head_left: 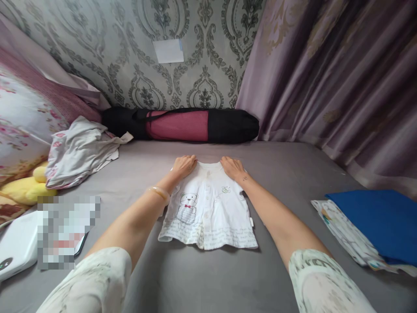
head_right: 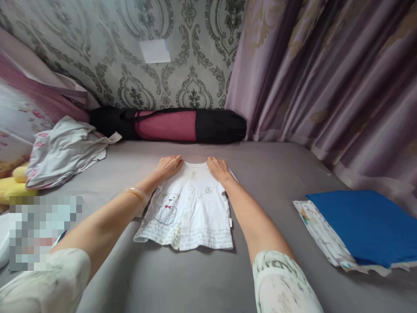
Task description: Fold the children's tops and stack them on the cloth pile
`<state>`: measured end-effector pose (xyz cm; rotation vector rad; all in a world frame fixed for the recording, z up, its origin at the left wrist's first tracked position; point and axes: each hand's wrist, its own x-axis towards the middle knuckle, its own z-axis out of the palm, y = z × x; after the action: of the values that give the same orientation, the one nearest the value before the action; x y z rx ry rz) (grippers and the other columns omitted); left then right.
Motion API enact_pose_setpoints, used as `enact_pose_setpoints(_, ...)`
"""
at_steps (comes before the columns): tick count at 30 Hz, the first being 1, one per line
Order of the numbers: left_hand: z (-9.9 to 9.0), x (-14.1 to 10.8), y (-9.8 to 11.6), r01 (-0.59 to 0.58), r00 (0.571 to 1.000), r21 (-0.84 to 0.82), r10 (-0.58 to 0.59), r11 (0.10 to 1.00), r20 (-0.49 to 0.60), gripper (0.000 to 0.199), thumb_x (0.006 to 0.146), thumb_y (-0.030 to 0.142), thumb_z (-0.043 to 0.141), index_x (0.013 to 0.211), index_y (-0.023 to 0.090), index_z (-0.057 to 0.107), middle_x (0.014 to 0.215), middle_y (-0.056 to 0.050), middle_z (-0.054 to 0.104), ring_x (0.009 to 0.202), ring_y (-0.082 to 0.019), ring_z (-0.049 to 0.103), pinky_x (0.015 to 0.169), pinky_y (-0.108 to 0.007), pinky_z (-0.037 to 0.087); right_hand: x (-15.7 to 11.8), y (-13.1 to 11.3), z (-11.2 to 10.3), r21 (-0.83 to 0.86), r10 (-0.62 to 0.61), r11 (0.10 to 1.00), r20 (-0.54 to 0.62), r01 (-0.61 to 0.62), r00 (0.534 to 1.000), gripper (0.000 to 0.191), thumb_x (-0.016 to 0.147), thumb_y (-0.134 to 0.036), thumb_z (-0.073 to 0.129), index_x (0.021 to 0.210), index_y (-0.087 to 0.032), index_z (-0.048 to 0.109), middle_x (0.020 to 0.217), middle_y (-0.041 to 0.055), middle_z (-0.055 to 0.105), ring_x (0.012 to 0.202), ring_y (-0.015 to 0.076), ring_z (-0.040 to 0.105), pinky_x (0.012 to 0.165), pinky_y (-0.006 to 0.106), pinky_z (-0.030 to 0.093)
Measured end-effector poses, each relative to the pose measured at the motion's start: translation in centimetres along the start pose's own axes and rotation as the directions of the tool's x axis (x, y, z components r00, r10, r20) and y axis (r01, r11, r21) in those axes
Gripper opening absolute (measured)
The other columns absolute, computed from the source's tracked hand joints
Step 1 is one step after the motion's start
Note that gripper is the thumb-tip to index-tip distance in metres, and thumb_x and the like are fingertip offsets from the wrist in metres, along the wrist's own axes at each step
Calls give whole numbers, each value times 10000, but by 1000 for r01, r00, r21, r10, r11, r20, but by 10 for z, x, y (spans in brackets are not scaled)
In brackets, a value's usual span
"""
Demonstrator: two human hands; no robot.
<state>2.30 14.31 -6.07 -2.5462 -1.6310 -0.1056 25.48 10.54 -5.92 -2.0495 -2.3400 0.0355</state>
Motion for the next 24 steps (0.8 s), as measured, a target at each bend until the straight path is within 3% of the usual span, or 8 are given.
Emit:
enact_pose_setpoints(7, 4, 5, 0, 22, 998, -29, -21, 999, 56, 375, 1013, 367, 245, 1111, 164, 546, 1061, -142, 692, 997, -278, 651, 783, -354, 457, 7, 2, 5, 43, 9, 999, 5, -9, 1000, 388, 1041, -331, 223, 1216, -172, 531, 1239, 155, 619, 1105, 262, 610, 907, 368, 411)
enact_pose_setpoints(10, -2, 4, -1, 36, 994, -62, -30, 997, 102, 365, 1009, 383, 283, 1139, 155, 536, 1116, -153, 667, 1048, -277, 630, 829, -359, 459, 11, 5, -2, 139, 26, 990, 39, -31, 999, 361, 1028, -355, 284, 1194, -183, 554, 1227, 147, 633, 1106, 263, 607, 900, 353, 421)
enact_pose_setpoints(14, -18, -7, 3, 28, 997, -55, -23, 998, 75, 387, 981, 405, 392, 1227, 132, 512, 1245, -178, 586, 1184, -306, 546, 935, -402, 430, 7, 26, -21, 345, 38, 937, 64, -58, 997, 439, 1031, -359, 235, 1040, -172, 632, 1140, 137, 675, 1048, 226, 620, 877, 300, 433)
enact_pose_setpoints(17, -28, -19, 14, -26, 998, -93, 31, 995, 53, 393, 972, 355, 419, 1300, 144, 471, 1290, -166, 555, 1201, -302, 533, 958, -416, 423, -19, 53, -30, 435, 71, 897, 20, -72, 997, 353, 1004, -303, 327, 962, -153, 644, 1005, 100, 702, 898, 189, 637, 777, 263, 452)
enact_pose_setpoints(20, -31, -27, 30, -119, 992, -162, 124, 980, 21, 373, 962, 315, 430, 1301, 167, 482, 1303, -144, 557, 1204, -284, 534, 984, -407, 415, -63, 79, -31, 469, 166, 868, 32, -161, 986, 262, 954, -286, 441, 936, -143, 660, 872, 56, 705, 769, 156, 633, 695, 235, 451)
enact_pose_setpoints(24, -26, -26, 59, -238, 968, -263, 250, 935, 13, 357, 942, 263, 441, 1273, 157, 524, 1287, -137, 584, 1196, -268, 548, 990, -380, 427, -124, 95, -30, 494, 283, 820, 87, -288, 955, 287, 908, -402, 540, 913, -153, 683, 779, 28, 701, 702, 139, 629, 637, 213, 447)
